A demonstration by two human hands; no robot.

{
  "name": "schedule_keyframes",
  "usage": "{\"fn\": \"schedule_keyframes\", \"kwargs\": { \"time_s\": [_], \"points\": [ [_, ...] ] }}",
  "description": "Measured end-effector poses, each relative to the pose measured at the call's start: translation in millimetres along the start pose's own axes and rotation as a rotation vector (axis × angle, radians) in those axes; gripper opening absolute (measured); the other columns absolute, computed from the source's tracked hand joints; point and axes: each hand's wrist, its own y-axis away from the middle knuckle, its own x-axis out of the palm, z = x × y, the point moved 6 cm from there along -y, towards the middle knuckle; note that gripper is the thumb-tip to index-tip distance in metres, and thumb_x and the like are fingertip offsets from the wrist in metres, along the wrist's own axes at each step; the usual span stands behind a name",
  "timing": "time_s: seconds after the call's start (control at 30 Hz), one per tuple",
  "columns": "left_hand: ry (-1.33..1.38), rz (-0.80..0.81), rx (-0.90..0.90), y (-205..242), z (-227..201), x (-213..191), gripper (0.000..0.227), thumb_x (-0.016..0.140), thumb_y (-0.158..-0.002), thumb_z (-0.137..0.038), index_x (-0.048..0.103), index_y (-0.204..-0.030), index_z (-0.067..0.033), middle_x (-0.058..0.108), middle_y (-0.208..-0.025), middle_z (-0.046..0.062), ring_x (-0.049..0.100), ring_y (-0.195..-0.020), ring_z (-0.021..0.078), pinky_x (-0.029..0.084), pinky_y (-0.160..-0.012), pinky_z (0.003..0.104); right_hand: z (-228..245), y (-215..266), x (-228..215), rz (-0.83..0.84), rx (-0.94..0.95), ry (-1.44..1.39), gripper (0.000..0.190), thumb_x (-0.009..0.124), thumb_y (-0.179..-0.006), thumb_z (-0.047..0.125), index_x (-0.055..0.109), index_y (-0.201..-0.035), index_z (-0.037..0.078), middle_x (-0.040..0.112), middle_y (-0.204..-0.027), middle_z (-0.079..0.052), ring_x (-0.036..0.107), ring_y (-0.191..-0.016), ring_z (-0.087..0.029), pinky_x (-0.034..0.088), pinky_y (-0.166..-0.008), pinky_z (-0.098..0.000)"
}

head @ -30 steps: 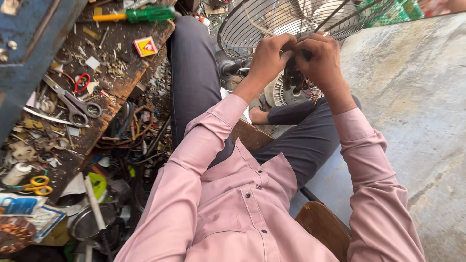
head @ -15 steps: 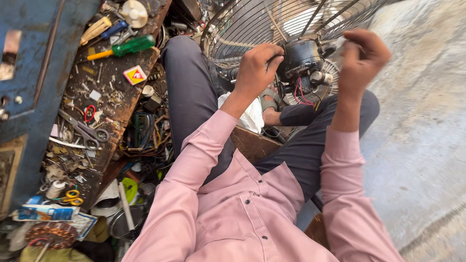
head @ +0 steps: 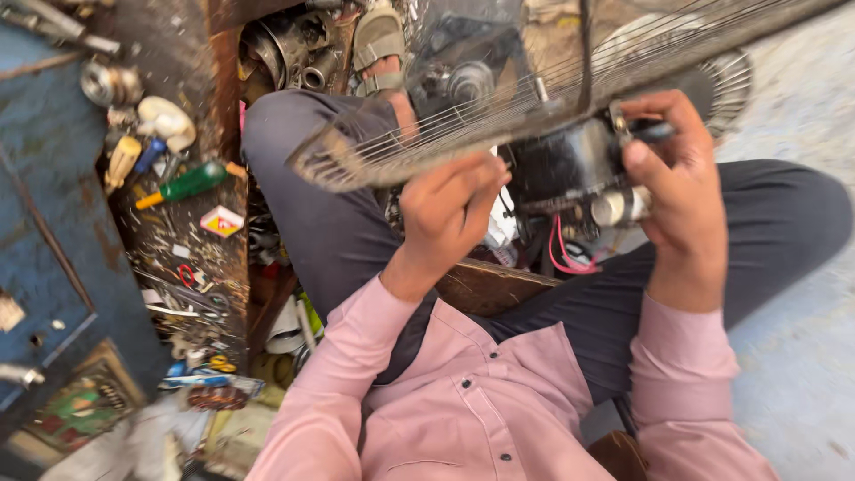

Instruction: The person is repairing a fan motor. They use a screwdriver to adjust components inside the motor housing and manipulate wires.

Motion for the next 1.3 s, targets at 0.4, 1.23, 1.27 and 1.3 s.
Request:
{"fn": "schedule_keyframes", "kwargs": {
  "time_s": [0.4,1.23,1.27,1.3],
  "points": [
    [-0.143,0.129,0.023,43,34,0,0.014,0.078,-0.089,0.005,0.072,-0.101,-0.0014,0.075,-0.102,0.013,0.075,-0.095,0.0286,0.060,-0.086,0.037,4,8,-4,-0.108,-0.023,0.351,0.042,0.070,-0.101,0.023,0.054,-0.131,-0.001,0.061,-0.121,-0.006,0.059,-0.110,-0.012,0.050,-0.100,-0.0256],
    [-0.194,0.217,-0.033,60,19,-15,0.015,0.078,-0.088,0.004,0.073,-0.102,-0.0010,0.074,-0.103,0.015,0.075,-0.092,0.0300,0.060,-0.083,0.037,-12,29,-9,0.007,-0.146,0.744,0.025,0.075,-0.087,0.007,0.067,-0.111,0.002,0.068,-0.113,-0.009,0.066,-0.107,-0.023,0.052,-0.100,-0.0392],
    [-0.205,0.221,-0.031,59,21,-16,0.016,0.078,-0.088,0.004,0.073,-0.102,-0.0010,0.074,-0.103,0.015,0.075,-0.092,0.0300,0.060,-0.083,0.037,-15,28,-11,-0.045,-0.042,0.561,0.027,0.075,-0.090,0.010,0.065,-0.115,0.003,0.067,-0.115,-0.006,0.066,-0.106,-0.018,0.053,-0.099,-0.0339],
    [-0.211,0.225,-0.031,59,21,-16,0.016,0.078,-0.088,0.004,0.073,-0.102,-0.0010,0.074,-0.103,0.015,0.075,-0.092,0.0301,0.060,-0.083,0.038,-11,28,-7,-0.032,-0.090,0.663,0.025,0.077,-0.088,0.009,0.066,-0.110,0.002,0.066,-0.112,-0.009,0.066,-0.105,-0.021,0.052,-0.097,-0.0360]
  ]
}}
